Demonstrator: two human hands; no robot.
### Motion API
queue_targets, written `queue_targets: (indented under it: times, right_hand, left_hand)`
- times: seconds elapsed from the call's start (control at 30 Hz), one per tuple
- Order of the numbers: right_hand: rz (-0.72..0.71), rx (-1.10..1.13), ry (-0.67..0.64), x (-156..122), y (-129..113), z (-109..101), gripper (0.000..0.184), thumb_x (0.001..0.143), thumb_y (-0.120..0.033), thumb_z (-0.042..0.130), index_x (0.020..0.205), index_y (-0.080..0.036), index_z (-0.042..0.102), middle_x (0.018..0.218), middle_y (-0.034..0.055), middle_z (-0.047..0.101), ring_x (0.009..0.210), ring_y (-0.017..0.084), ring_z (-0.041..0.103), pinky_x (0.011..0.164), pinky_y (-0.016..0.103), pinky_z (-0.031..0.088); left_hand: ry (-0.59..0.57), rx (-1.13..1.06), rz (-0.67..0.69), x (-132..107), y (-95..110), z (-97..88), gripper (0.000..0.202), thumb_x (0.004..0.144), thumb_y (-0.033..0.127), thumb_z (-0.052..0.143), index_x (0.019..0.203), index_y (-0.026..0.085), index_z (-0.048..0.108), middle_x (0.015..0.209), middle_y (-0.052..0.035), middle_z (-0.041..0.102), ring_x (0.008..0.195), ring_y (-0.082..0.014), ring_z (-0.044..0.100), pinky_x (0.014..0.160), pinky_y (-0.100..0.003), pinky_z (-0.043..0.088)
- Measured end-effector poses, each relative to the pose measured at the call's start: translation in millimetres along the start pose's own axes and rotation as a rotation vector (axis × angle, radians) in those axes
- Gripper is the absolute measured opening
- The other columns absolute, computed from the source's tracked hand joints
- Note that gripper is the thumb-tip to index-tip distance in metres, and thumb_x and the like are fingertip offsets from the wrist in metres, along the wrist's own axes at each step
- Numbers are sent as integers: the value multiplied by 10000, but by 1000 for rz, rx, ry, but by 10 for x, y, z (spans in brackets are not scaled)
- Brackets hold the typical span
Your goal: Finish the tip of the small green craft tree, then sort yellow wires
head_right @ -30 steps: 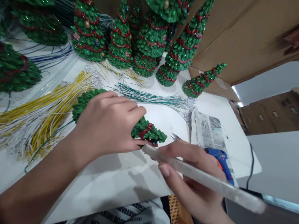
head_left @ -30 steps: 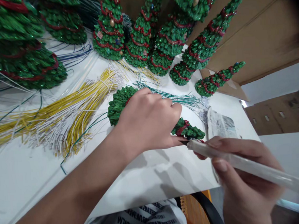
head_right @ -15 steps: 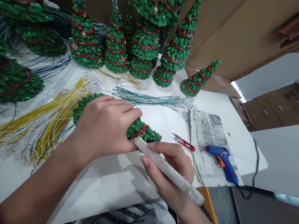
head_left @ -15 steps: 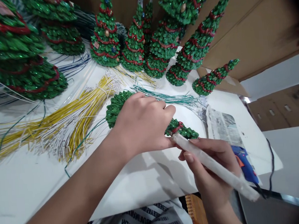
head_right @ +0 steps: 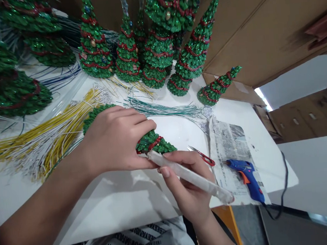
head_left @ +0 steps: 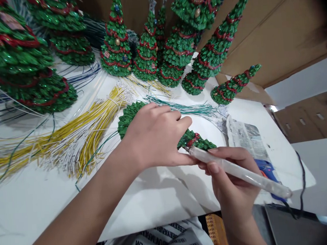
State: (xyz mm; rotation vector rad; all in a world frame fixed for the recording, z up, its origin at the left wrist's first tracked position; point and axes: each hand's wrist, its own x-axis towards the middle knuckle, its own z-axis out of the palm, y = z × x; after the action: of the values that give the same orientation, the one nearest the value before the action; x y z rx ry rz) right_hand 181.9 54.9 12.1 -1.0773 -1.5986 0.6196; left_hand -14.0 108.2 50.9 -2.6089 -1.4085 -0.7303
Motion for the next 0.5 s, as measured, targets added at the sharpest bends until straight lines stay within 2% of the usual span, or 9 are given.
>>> queue_targets:
  times: [0.23, 0.33, 0.5]
  right_hand:
    - [-12, -5, 8, 53, -38, 28, 167, 801, -194, 713, 952, -253, 673, 806, -16, 686, 579, 112, 600, 545, 235, 531]
    - [-27, -19, 7, 75, -41, 36, 166, 798, -183, 715, 946, -250, 682, 778, -20, 681, 559, 107, 592, 505, 221, 509]
    - [-28, 48, 33, 89, -47, 20, 193, 791, -140, 718, 952, -246, 696, 810, -31, 695, 588, 73, 598, 530, 174, 493]
  left_hand:
    - [14, 12, 23, 14, -7, 15, 567, 820, 705, 468, 817, 177, 675, 755, -55, 716, 777, -251, 686, 657, -365, 406]
    - [16, 21, 28, 14, -7, 17, 545, 837, 685, 476, 806, 177, 671, 746, -55, 715, 776, -243, 684, 659, -357, 401]
    - [12, 23, 19, 14, -10, 27, 504, 804, 669, 568, 842, 178, 675, 774, -47, 722, 795, -250, 691, 670, -353, 399]
